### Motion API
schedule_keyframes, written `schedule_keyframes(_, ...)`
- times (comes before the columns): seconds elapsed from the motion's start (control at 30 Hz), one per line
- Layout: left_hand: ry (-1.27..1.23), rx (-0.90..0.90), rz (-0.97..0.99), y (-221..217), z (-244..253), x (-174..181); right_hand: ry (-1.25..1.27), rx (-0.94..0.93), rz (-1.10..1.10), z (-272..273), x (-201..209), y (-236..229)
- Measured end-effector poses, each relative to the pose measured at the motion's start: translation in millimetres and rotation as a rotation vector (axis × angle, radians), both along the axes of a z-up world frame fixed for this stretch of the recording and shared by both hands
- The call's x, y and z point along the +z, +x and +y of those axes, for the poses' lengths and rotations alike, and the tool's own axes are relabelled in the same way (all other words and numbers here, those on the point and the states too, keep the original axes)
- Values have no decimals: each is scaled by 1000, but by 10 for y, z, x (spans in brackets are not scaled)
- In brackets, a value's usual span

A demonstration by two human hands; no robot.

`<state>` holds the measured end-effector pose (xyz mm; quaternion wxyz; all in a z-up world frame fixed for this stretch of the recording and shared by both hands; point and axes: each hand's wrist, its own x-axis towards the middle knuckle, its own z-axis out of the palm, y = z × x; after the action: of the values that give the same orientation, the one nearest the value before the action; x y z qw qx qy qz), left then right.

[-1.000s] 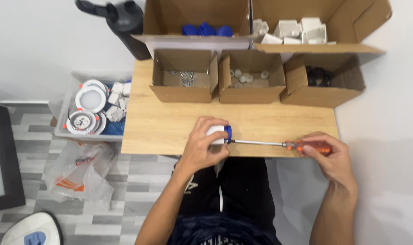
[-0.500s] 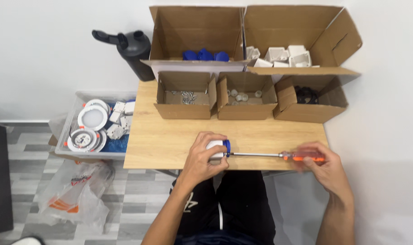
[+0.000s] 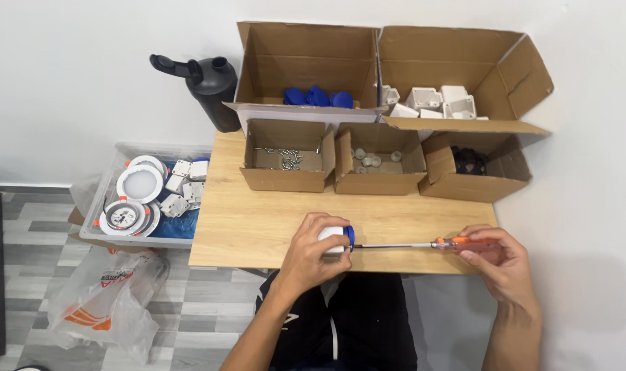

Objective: The person assembles a white electrical box with a blue cover using a screwdriver. They insert the cover, tighten screws, and then remove the cover to inspect the interior before placing it back.

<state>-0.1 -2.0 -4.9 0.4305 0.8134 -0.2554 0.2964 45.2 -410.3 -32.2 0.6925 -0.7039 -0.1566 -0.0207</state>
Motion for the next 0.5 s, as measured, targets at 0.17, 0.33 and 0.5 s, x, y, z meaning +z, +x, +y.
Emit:
schedule_keyframes(0.17, 9, 10, -8, -33, 0, 17, -100, -81, 91, 179, 78, 76)
schedule_keyframes(0.33, 48, 75, -36, -56, -3, -21, -83, -162, 91, 174, -144, 260)
schedule_keyframes(0.5, 78, 88, -122, -58, -15, 23, 274, -36, 122, 162, -296, 288)
